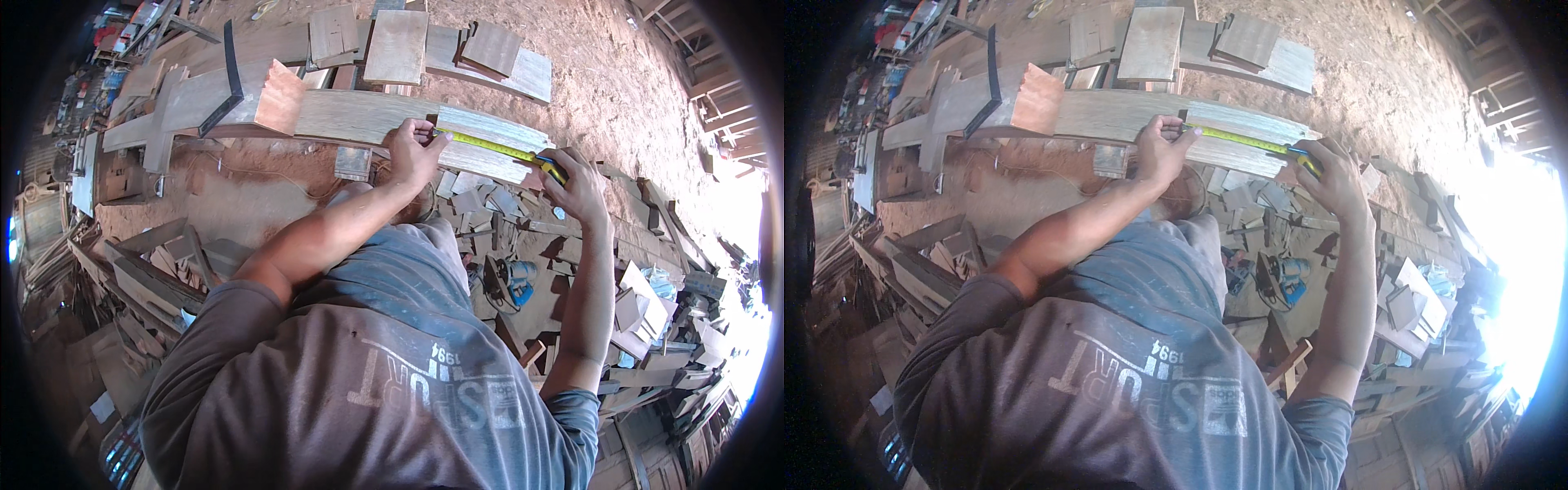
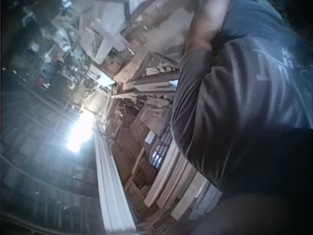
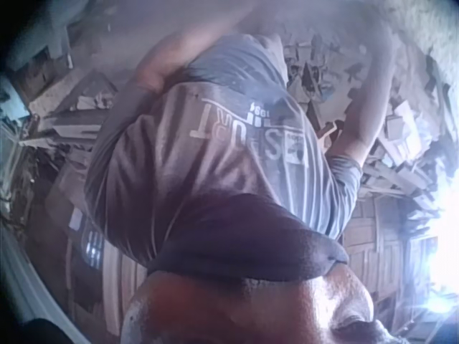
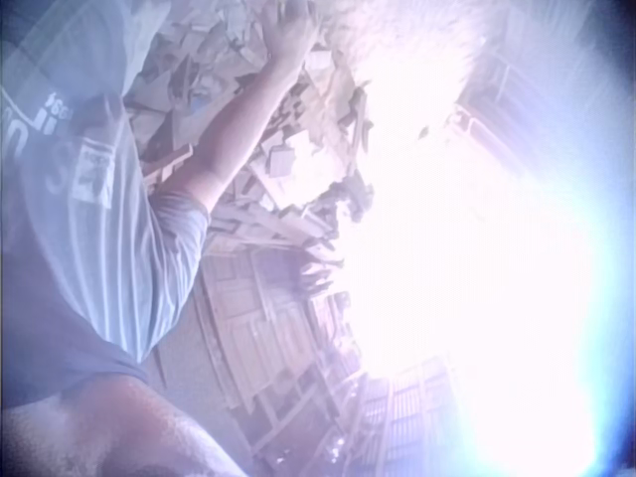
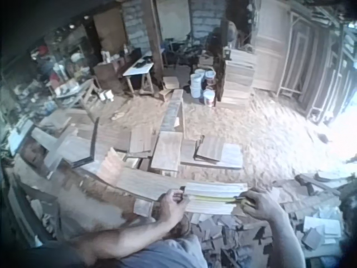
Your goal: The person measures and marks a wooden plank using a tape measure and square, then cuts it with a handheld circular saw. The person stacks the cut pieces on the workbench.
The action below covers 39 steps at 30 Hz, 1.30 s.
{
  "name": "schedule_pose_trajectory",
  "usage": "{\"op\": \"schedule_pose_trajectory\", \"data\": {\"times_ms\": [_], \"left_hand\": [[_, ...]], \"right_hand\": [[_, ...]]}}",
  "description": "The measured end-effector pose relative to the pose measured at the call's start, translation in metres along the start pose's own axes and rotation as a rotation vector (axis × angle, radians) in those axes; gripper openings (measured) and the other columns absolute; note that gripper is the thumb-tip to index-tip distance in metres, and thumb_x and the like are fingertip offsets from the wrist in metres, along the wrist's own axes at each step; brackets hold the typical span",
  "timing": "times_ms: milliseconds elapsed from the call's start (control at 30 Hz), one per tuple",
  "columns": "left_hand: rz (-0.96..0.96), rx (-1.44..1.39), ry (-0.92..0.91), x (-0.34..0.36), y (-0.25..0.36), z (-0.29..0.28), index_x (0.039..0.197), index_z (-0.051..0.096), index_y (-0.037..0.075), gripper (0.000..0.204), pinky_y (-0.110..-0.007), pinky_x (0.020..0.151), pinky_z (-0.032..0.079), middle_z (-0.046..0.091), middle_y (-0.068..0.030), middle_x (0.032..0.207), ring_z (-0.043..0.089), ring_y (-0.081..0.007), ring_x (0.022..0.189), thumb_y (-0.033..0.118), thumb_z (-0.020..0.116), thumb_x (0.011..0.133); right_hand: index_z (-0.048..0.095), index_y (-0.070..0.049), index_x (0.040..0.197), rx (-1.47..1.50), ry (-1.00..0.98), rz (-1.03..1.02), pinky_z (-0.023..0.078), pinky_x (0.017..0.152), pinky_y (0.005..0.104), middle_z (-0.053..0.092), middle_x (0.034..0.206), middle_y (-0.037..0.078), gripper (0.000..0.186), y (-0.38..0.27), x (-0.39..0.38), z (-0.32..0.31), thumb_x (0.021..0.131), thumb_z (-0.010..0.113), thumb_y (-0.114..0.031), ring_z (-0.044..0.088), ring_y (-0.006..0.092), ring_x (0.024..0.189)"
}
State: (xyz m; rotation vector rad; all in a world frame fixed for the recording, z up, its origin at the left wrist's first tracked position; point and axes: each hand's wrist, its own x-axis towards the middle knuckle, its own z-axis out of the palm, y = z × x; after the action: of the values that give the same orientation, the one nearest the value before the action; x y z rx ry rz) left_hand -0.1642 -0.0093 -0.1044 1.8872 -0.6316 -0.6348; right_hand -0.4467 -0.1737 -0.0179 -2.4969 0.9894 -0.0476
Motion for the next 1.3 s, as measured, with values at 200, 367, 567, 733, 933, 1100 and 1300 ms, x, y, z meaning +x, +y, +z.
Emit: {"op": "schedule_pose_trajectory", "data": {"times_ms": [200, 367, 567, 733, 933, 1100, 1300], "left_hand": [[0.092, 0.081, 0.045, -0.004, -0.009, 0.002, 0.108, 0.070, -0.003, 0.043, -0.040, 0.080, 0.061, 0.076, -0.0169, 0.099, 0.074, -0.0257, 0.087, 0.025, 0.096, 0.086], [0.183, 0.078, 0.063, -0.008, -0.011, 0.003, 0.106, 0.071, -0.002, 0.040, -0.042, 0.080, 0.060, 0.076, -0.0173, 0.100, 0.074, -0.0281, 0.087, 0.025, 0.094, 0.088], [0.219, 0.167, 0.051, -0.010, 0.000, -0.003, 0.103, 0.071, -0.003, 0.037, -0.042, 0.080, 0.060, 0.076, -0.0169, 0.097, 0.074, -0.0285, 0.087, 0.024, 0.093, 0.089], [0.158, 0.132, 0.016, -0.006, 0.000, -0.002, 0.102, 0.070, -0.004, 0.036, -0.041, 0.080, 0.060, 0.076, -0.0177, 0.095, 0.075, -0.0280, 0.086, 0.022, 0.092, 0.089], [0.175, 0.134, 0.034, -0.005, -0.005, 0.000, 0.104, 0.070, -0.004, 0.037, -0.040, 0.079, 0.060, 0.076, -0.0162, 0.093, 0.075, -0.0251, 0.084, 0.022, 0.092, 0.089], [0.254, 0.102, 0.050, -0.001, -0.018, 0.004, 0.105, 0.069, -0.005, 0.038, -0.038, 0.077, 0.061, 0.077, -0.0157, 0.090, 0.076, -0.0225, 0.082, 0.022, 0.091, 0.090], [0.250, 0.099, 0.011, -0.001, -0.013, 0.000, 0.106, 0.069, -0.005, 0.040, -0.038, 0.075, 0.061, 0.076, -0.0160, 0.092, 0.075, -0.0233, 0.083, 0.025, 0.091, 0.091]], "right_hand": [[0.070, -0.016, 0.139, -0.124, 0.071, 0.025, 0.044, 0.110, 0.0531, 0.071, 0.127, 0.011, 0.053, -0.001, -0.009, 0.009, 0.093, 0.077, -0.042, 0.067, 0.0347, 0.121], [0.068, -0.013, 0.141, -0.161, 0.191, -0.044, 0.043, 0.108, 0.0526, 0.070, 0.125, 0.012, 0.064, 0.002, -0.015, 0.021, 0.091, 0.081, -0.051, 0.065, 0.0334, 0.121], [0.069, -0.012, 0.141, -0.130, 0.348, -0.142, 0.044, 0.108, 0.0517, 0.068, 0.130, 0.012, 0.070, 0.004, -0.017, 0.044, 0.087, 0.088, -0.053, 0.064, 0.0341, 0.121], [0.068, -0.013, 0.143, -0.157, 0.410, -0.163, 0.043, 0.112, 0.0519, 0.067, 0.132, 0.013, 0.072, 0.000, -0.021, 0.052, 0.086, 0.091, -0.050, 0.062, 0.0350, 0.122], [0.082, -0.006, 0.113, 0.202, 0.873, 0.000, 0.058, 0.088, 0.0345, 0.072, 0.107, 0.011, 0.025, -0.020, -0.019, 0.053, 0.102, 0.083, -0.029, 0.070, 0.0238, 0.107], [0.078, 0.001, 0.111, 0.866, 0.616, 0.200, 0.060, 0.095, 0.0401, 0.079, 0.110, 0.015, 0.097, -0.074, -0.001, 0.054, 0.117, 0.009, -0.066, 0.075, 0.0235, 0.103], [0.076, 0.006, 0.112, 1.529, 0.381, 0.345, 0.062, 0.100, 0.0360, 0.073, 0.129, 0.018, 0.059, -0.091, 0.006, 0.091, 0.120, 0.047, -0.044, 0.074, 0.0238, 0.113]]}}
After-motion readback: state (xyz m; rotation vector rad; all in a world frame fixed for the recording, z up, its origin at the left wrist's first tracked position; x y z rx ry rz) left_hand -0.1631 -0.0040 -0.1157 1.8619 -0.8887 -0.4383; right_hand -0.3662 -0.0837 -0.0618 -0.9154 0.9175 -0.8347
